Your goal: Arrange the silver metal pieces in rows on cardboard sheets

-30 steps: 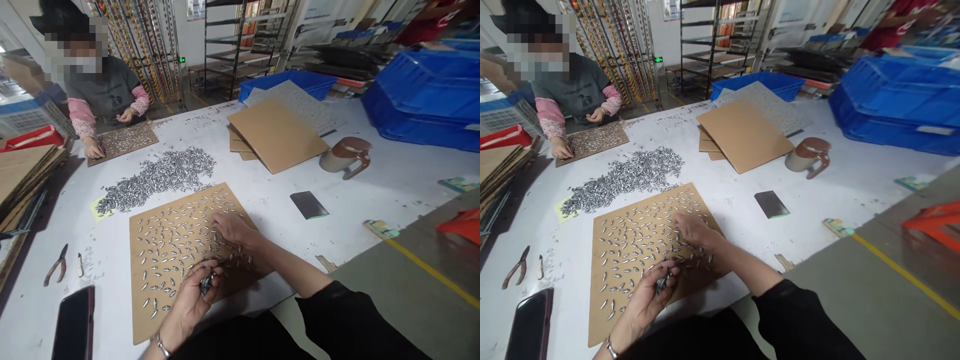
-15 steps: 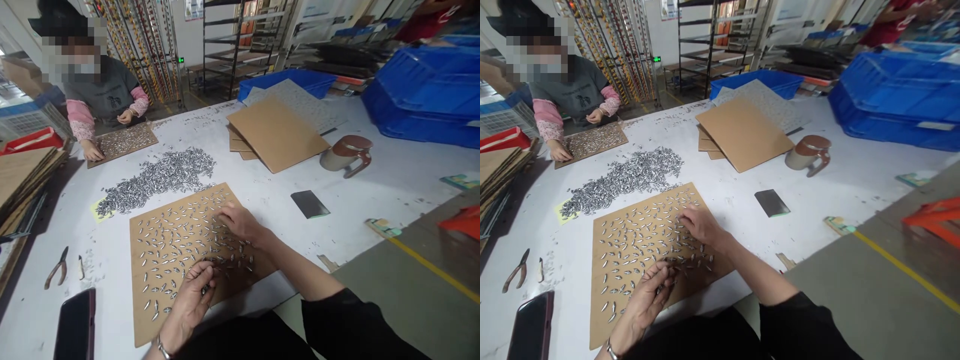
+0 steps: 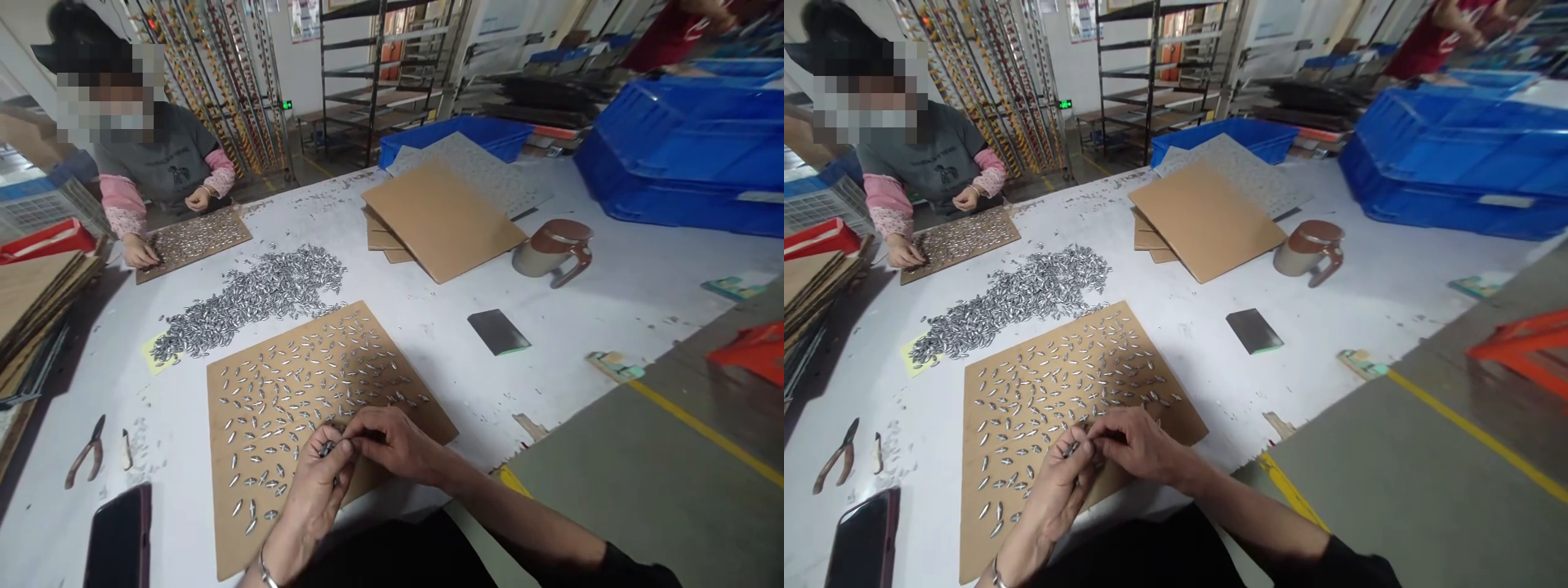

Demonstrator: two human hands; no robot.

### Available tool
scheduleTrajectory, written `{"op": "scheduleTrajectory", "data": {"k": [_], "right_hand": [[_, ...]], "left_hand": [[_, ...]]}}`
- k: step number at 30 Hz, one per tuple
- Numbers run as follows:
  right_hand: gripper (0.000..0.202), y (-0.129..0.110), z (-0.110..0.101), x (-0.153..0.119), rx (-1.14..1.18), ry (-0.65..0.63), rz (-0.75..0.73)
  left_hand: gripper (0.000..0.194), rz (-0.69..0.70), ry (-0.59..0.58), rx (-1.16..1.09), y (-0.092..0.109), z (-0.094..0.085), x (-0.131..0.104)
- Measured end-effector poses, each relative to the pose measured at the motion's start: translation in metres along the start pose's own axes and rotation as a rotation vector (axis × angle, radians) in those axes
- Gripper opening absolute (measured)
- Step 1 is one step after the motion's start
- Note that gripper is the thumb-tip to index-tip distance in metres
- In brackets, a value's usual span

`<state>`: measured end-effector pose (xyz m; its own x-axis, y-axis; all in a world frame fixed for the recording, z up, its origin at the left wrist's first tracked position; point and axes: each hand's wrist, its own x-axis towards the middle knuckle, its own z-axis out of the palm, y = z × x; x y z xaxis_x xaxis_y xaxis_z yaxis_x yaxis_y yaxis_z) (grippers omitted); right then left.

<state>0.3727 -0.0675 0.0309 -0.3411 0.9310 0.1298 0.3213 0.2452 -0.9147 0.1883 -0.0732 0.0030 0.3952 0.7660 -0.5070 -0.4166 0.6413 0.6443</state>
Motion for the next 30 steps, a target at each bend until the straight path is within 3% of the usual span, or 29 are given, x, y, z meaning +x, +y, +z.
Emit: {"op": "scheduleTrajectory", "data": {"k": [7,11,14,20,30], "right_hand": [[0.018,-0.007,-0.008,0.007,-0.049,-0.14,0.003],[0.019,0.013,-0.025,0.035,-0.315,0.056,0.108],[0.019,0.038,-0.036,0.07,-0.551,0.153,0.176],[0.021,0.061,-0.036,0.121,-0.758,0.038,0.209],[0.021,0.059,-0.04,0.128,-0.912,-0.09,0.187]], "left_hand": [[0.039,-0.076,-0.057,-0.074,0.006,0.001,-0.002],[0.034,-0.194,0.022,-0.224,0.01,0.004,-0.002],[0.03,-0.197,0.045,-0.218,0.008,0.002,-0.002],[0.032,-0.112,0.036,-0.115,0.003,-0.007,-0.003],[0.032,-0.128,0.048,-0.069,0.008,-0.005,-0.003]]}}
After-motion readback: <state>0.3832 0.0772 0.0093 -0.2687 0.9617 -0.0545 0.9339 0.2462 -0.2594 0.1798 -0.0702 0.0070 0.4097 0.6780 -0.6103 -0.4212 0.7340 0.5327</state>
